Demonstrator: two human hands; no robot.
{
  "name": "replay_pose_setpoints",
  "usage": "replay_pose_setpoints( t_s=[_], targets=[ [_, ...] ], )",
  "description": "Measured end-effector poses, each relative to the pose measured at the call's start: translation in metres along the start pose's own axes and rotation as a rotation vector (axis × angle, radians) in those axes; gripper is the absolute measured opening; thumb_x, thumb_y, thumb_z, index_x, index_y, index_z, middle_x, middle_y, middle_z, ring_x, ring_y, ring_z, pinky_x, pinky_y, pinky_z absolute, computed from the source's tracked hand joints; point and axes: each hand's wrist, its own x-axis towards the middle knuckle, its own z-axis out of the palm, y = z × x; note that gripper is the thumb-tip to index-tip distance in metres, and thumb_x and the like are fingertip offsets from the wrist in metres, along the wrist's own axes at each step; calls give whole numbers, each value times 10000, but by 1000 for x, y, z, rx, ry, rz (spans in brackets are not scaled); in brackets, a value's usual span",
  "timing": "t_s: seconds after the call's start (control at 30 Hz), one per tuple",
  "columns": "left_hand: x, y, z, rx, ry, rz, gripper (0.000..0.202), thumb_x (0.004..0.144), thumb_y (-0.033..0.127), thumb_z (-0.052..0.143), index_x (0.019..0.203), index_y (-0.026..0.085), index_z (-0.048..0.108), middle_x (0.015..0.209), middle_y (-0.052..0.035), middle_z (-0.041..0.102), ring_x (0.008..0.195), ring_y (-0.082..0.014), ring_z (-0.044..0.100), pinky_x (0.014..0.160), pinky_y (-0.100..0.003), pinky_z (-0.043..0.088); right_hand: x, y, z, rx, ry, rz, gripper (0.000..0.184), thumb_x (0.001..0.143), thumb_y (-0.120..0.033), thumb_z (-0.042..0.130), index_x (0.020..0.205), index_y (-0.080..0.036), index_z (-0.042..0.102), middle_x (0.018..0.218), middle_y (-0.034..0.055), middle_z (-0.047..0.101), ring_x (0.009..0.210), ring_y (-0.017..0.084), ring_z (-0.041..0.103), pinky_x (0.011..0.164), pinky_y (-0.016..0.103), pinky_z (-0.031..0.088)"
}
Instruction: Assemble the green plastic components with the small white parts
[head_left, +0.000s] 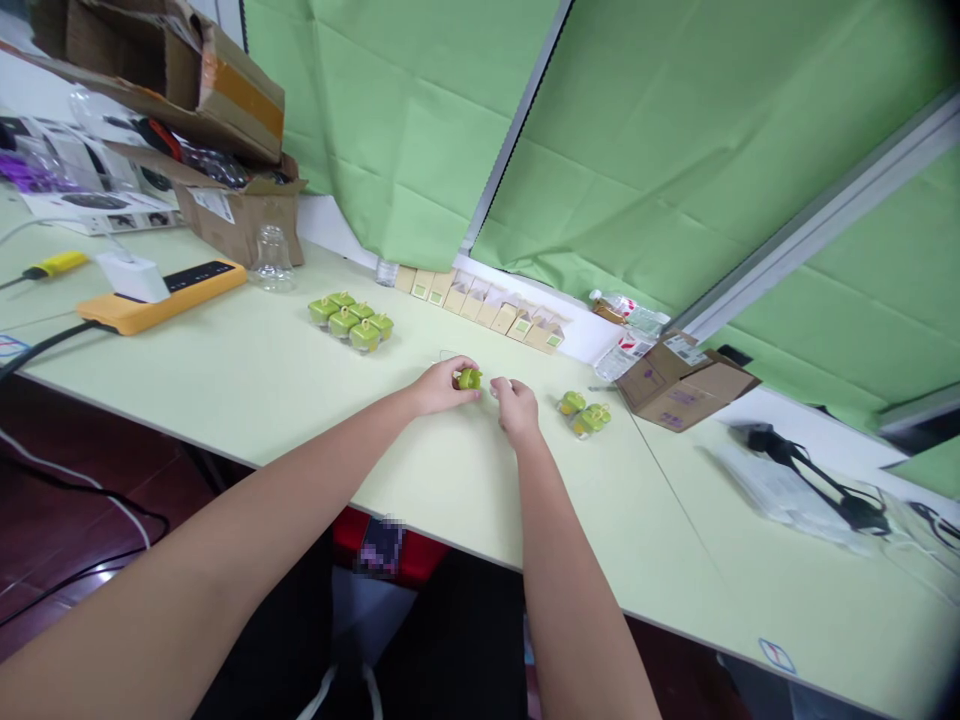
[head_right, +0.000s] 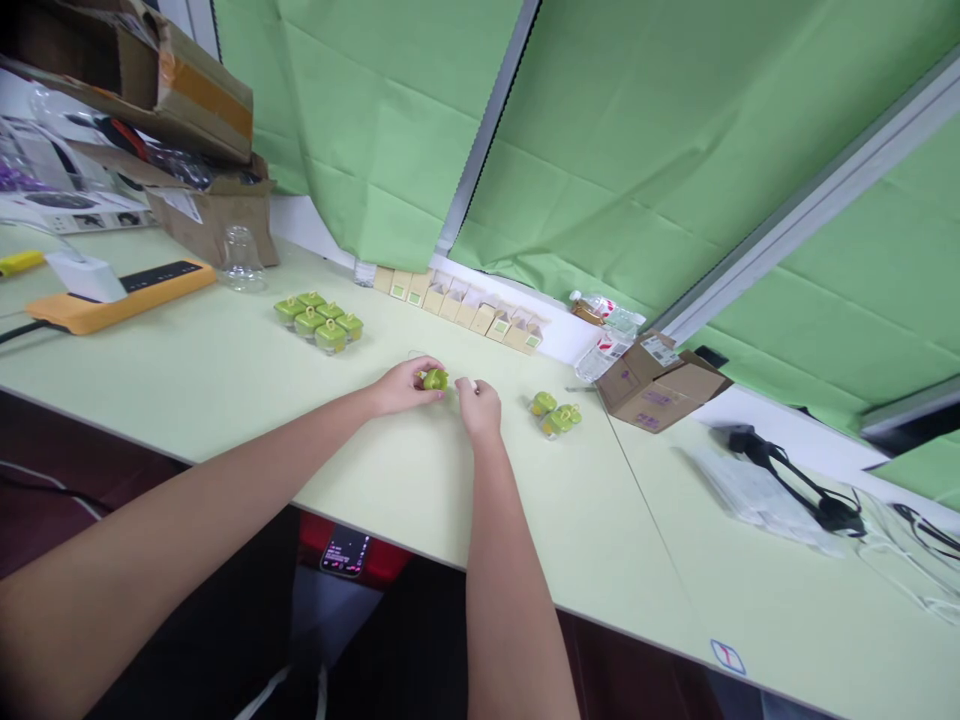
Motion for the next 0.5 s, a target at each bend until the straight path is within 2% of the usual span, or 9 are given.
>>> replay_pose_setpoints(
  t_s=[0.07,0.17,0.33,0.5],
  targets=[
    [0,-1,-1,36,25,-4,450,704,318,742,1115,210,594,1039,-34,664,687,-105,572,711,-273,484,-3,-1,-2,-192,53,-29,379,767,-563,512,668,-209,603,593,13,550,590,165,486,547,276,348],
    [-1,-3,-2,85,88,-6,425,742,354,711,1126,224,583,1016,-23,665,679,-107,567,689,-266,479,-6,-3,-3,-379,48,-11,462,805,-626,469,673,-211,625,690,68,649,689,207,571,621,295,386],
    [-1,-4,-2,123,87,2,428,772,371,688,1155,221,575,948,-22,669,684,-118,575,681,-268,485,-6,-1,-9,-626,4,73,510,832,-637,451,847,-182,679,937,169,707,891,287,647,747,353,445],
    [-3,1,-1,118,61,8,430,750,370,711,1135,214,600,964,-35,675,740,-133,601,714,-276,499,-7,0,-11,-666,-1,58,468,872,-589,449,1035,-189,630,1009,160,701,961,302,655,788,376,470]
  ],
)
